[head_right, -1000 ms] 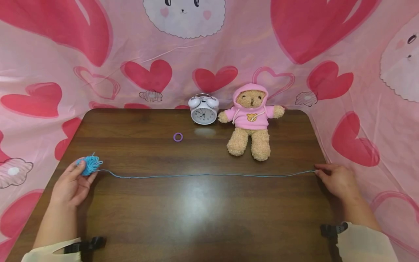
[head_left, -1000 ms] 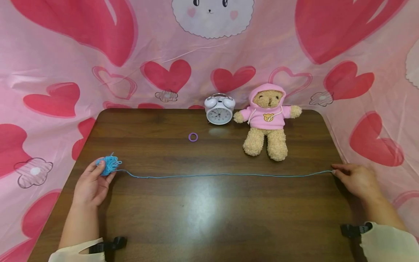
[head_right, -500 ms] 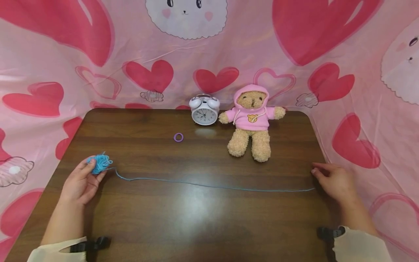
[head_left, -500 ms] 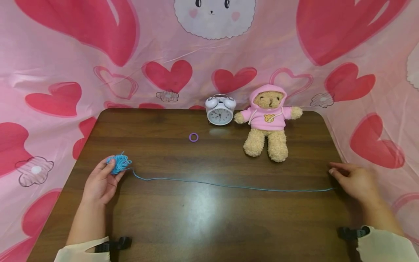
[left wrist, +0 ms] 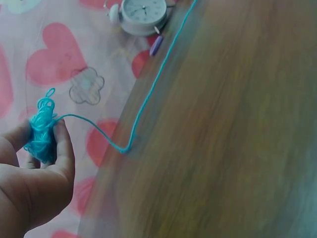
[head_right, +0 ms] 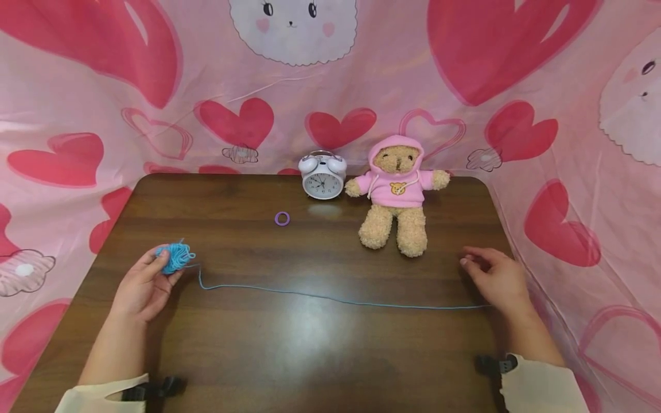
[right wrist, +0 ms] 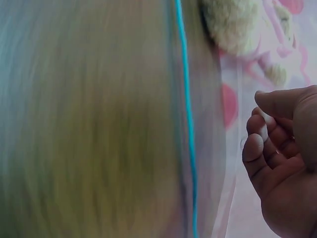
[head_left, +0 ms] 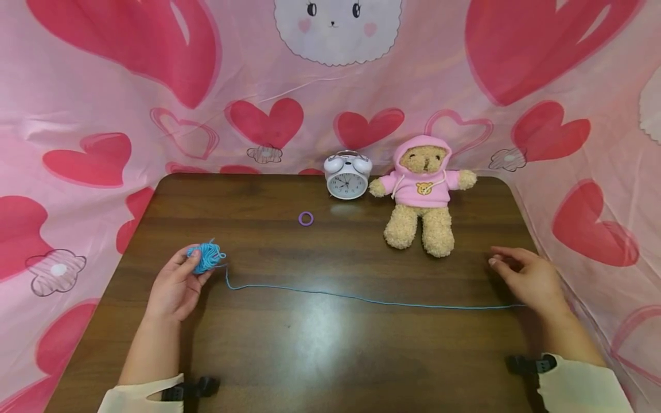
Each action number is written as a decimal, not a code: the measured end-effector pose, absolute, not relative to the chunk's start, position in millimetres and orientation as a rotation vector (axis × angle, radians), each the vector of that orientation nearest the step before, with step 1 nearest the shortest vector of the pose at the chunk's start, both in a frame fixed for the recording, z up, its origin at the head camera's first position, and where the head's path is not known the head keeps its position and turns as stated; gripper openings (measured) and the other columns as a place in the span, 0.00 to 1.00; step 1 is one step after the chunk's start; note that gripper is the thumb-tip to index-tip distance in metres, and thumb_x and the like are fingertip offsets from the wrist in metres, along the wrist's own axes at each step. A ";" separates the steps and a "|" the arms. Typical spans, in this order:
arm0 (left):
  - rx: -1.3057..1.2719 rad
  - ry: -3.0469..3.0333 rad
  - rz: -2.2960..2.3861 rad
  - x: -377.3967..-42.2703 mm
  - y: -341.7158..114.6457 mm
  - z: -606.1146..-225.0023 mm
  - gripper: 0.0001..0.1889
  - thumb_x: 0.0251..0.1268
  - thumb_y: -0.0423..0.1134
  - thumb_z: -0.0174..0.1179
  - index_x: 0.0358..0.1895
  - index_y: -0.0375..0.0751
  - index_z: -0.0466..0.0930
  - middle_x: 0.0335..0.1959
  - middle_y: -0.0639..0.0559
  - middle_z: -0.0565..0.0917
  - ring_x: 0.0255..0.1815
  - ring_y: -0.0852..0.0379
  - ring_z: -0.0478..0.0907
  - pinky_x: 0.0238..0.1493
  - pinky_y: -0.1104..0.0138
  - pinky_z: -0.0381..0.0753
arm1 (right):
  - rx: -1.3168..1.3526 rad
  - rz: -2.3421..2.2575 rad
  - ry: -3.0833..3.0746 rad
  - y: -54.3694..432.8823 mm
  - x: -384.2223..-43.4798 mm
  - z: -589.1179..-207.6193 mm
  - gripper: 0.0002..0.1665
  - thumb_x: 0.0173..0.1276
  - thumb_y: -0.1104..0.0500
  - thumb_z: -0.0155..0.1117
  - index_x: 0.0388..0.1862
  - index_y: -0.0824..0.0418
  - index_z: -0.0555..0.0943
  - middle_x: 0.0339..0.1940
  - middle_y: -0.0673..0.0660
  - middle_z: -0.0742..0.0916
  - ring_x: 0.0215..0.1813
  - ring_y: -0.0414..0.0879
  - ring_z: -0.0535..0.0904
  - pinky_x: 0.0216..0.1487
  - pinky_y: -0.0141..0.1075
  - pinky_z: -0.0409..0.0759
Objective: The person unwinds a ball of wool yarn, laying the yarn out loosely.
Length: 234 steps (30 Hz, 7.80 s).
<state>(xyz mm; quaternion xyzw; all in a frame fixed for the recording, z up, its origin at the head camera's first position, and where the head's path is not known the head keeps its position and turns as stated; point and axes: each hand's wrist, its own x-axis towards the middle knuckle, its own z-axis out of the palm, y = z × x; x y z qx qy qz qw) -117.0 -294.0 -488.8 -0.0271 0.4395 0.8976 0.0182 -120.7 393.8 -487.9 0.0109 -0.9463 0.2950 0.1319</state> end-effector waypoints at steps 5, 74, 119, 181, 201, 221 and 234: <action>-0.099 1.389 2.756 -120.3 -282.2 -487.5 0.11 0.82 0.29 0.49 0.51 0.38 0.82 0.47 0.47 0.86 0.48 0.54 0.88 0.53 0.65 0.86 | 0.052 0.899 -2.692 372.2 -126.6 -487.8 0.15 0.66 0.62 0.75 0.51 0.63 0.89 0.38 0.61 0.90 0.34 0.16 0.72 0.35 0.16 0.71; -0.044 1.448 2.472 -130.8 -114.6 -468.4 0.04 0.80 0.34 0.57 0.50 0.41 0.76 0.42 0.50 0.84 0.39 0.59 0.84 0.48 0.67 0.84 | 0.710 1.577 -2.492 119.7 -144.4 -497.2 0.16 0.62 0.59 0.80 0.47 0.62 0.90 0.32 0.48 0.84 0.33 0.42 0.79 0.34 0.32 0.79; -0.057 1.536 2.451 -132.6 -123.3 -474.1 0.05 0.77 0.31 0.59 0.49 0.41 0.81 0.44 0.51 0.86 0.39 0.58 0.84 0.44 0.66 0.84 | 0.615 1.638 -2.343 139.3 -125.4 -422.5 0.04 0.63 0.75 0.69 0.33 0.69 0.87 0.30 0.59 0.85 0.33 0.40 0.75 0.35 0.28 0.72; -0.146 1.597 2.584 -128.6 -212.2 -481.9 0.05 0.80 0.33 0.56 0.45 0.46 0.81 0.40 0.54 0.86 0.41 0.60 0.86 0.47 0.67 0.85 | 0.263 1.349 -2.369 271.4 -99.8 -421.3 0.05 0.60 0.79 0.69 0.29 0.73 0.84 0.31 0.68 0.85 0.32 0.32 0.78 0.33 0.22 0.74; -0.183 1.617 2.516 -128.2 -221.8 -483.8 0.15 0.71 0.23 0.62 0.57 0.37 0.75 0.50 0.51 0.88 0.51 0.58 0.85 0.47 0.70 0.84 | 0.110 1.368 -2.335 312.5 -114.5 -442.9 0.02 0.64 0.72 0.71 0.31 0.72 0.86 0.31 0.50 0.88 0.33 0.33 0.78 0.34 0.21 0.73; -0.155 1.628 2.432 -127.7 -235.5 -486.7 0.14 0.76 0.29 0.59 0.59 0.43 0.76 0.51 0.53 0.84 0.46 0.58 0.81 0.48 0.67 0.83 | -0.083 1.334 -2.350 344.9 -102.4 -436.1 0.02 0.66 0.73 0.68 0.36 0.74 0.85 0.31 0.35 0.85 0.34 0.31 0.77 0.36 0.18 0.73; -0.306 1.663 2.462 -123.5 -255.4 -484.2 0.14 0.75 0.30 0.61 0.60 0.43 0.77 0.50 0.52 0.80 0.43 0.60 0.80 0.46 0.71 0.83 | -0.228 1.393 -2.291 373.7 -90.9 -442.8 0.05 0.64 0.73 0.71 0.39 0.75 0.86 0.29 0.35 0.86 0.31 0.31 0.77 0.34 0.17 0.74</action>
